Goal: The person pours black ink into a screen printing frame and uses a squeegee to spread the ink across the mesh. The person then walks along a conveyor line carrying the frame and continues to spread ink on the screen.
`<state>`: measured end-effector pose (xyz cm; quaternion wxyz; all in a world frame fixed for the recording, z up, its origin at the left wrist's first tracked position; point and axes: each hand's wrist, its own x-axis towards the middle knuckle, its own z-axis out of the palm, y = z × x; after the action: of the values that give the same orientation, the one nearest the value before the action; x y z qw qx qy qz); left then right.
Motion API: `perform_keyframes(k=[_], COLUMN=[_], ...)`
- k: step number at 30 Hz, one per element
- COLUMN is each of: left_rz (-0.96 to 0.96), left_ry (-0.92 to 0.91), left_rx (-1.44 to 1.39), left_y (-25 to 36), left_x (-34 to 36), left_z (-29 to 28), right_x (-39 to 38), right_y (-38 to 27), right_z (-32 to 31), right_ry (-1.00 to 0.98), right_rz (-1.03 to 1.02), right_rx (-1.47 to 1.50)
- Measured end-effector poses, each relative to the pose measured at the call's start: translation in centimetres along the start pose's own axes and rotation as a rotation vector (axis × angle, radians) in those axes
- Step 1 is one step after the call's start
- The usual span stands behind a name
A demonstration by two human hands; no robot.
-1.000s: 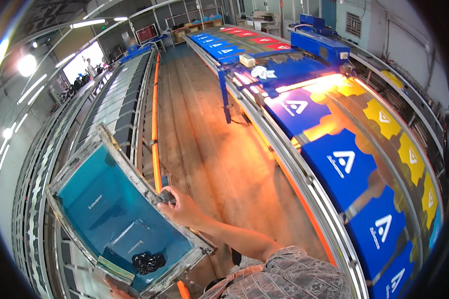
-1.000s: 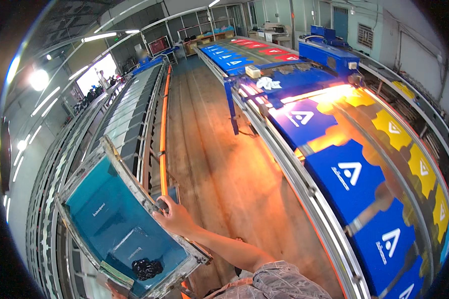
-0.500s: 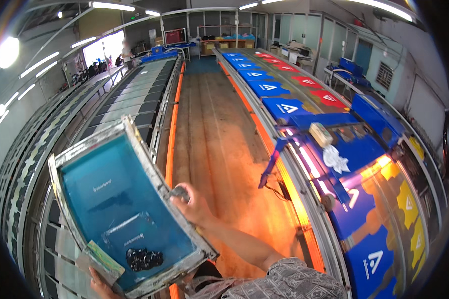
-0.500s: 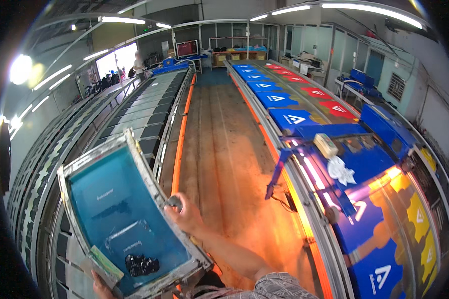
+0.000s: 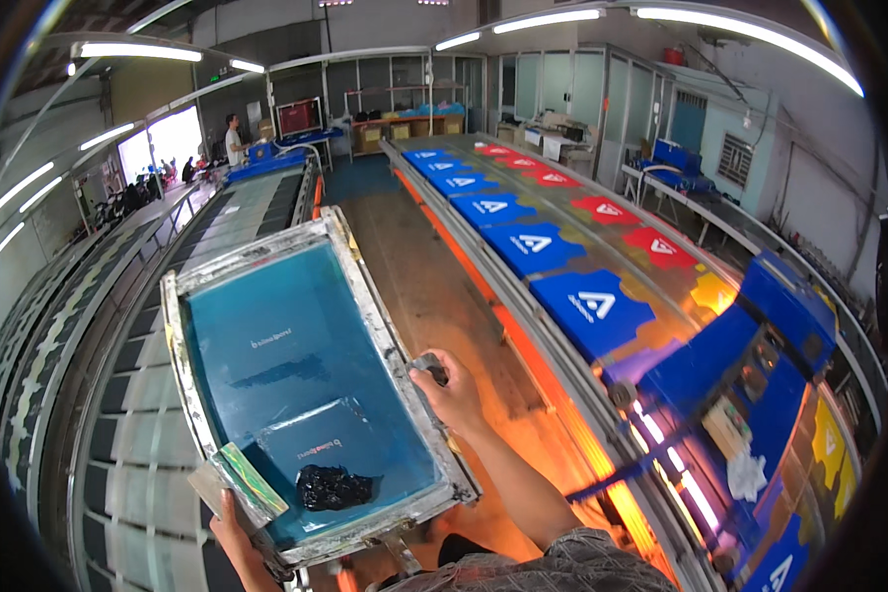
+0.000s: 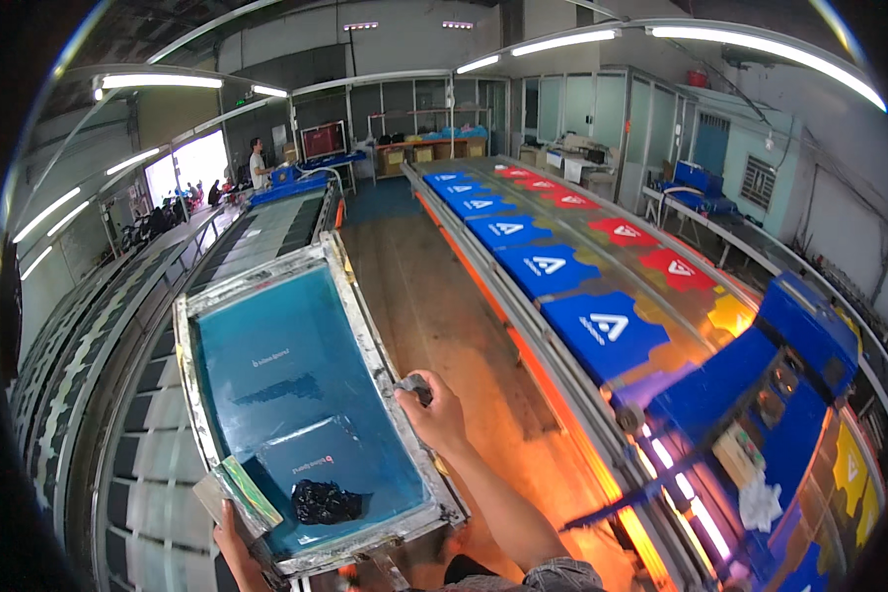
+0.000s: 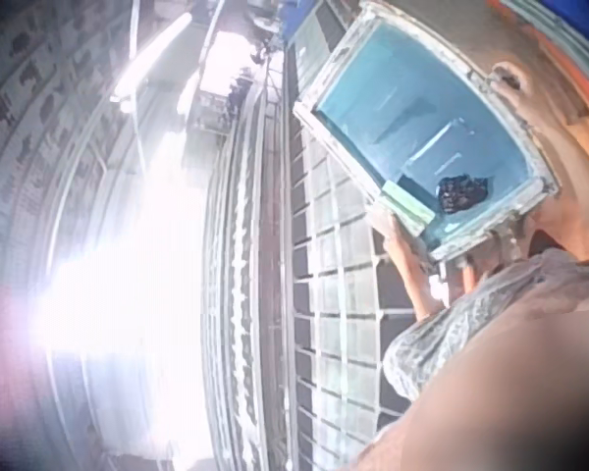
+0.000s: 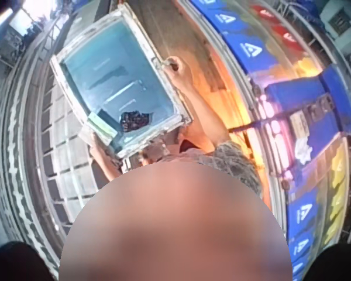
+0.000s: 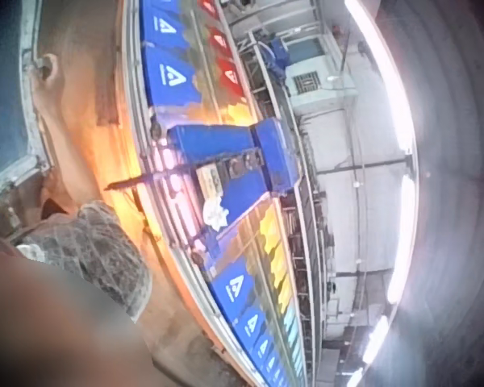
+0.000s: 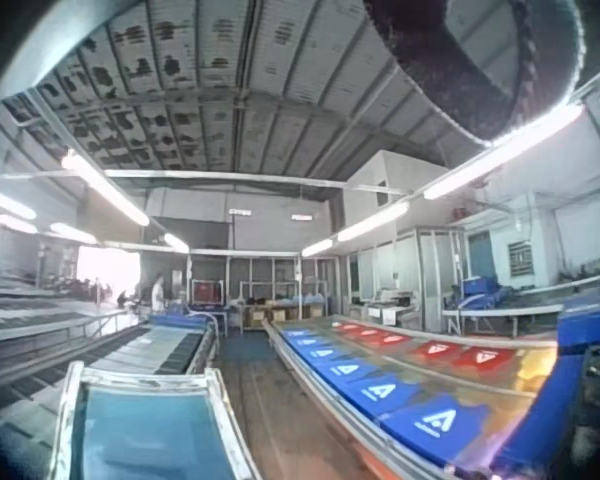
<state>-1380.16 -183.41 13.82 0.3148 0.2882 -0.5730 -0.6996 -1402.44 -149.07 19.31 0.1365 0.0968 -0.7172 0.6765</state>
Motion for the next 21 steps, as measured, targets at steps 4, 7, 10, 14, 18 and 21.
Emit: perform_keyframes(k=[4, 7, 10, 14, 18, 21], left_rz=[-0.133, -0.283, -0.414, -0.295, -0.181, -0.224], left_ry=[-0.16, -0.176, -0.331, -0.326, -0.234, -0.29], left_rx=[-0.079, -0.152, -0.429, -0.516, -0.476, -0.613], left_y=[-2.6, -6.2, -6.2, -12.2, -13.9, -16.0], left_x=[6.6, 13.3, 14.5, 21.9, 29.9, 38.0], left_z=[10.5, 15.9, 21.5, 28.1, 36.7, 42.1], right_x=[11.1, 20.4, 27.5, 39.0, 50.3, 60.6], right_y=[4.8, 5.2, 10.2, 9.7, 7.7, 9.3], right_z=[-0.3, 0.2, 2.1, 5.7, 9.5, 10.7], right_ry=[0.013, -0.072, -0.126, -0.222, -0.537, -0.507], right_rz=[-0.042, 0.061, -0.075, -0.164, 0.055, -0.255], right_rx=[-0.081, -0.058, -0.073, -0.145, -0.152, -0.26])
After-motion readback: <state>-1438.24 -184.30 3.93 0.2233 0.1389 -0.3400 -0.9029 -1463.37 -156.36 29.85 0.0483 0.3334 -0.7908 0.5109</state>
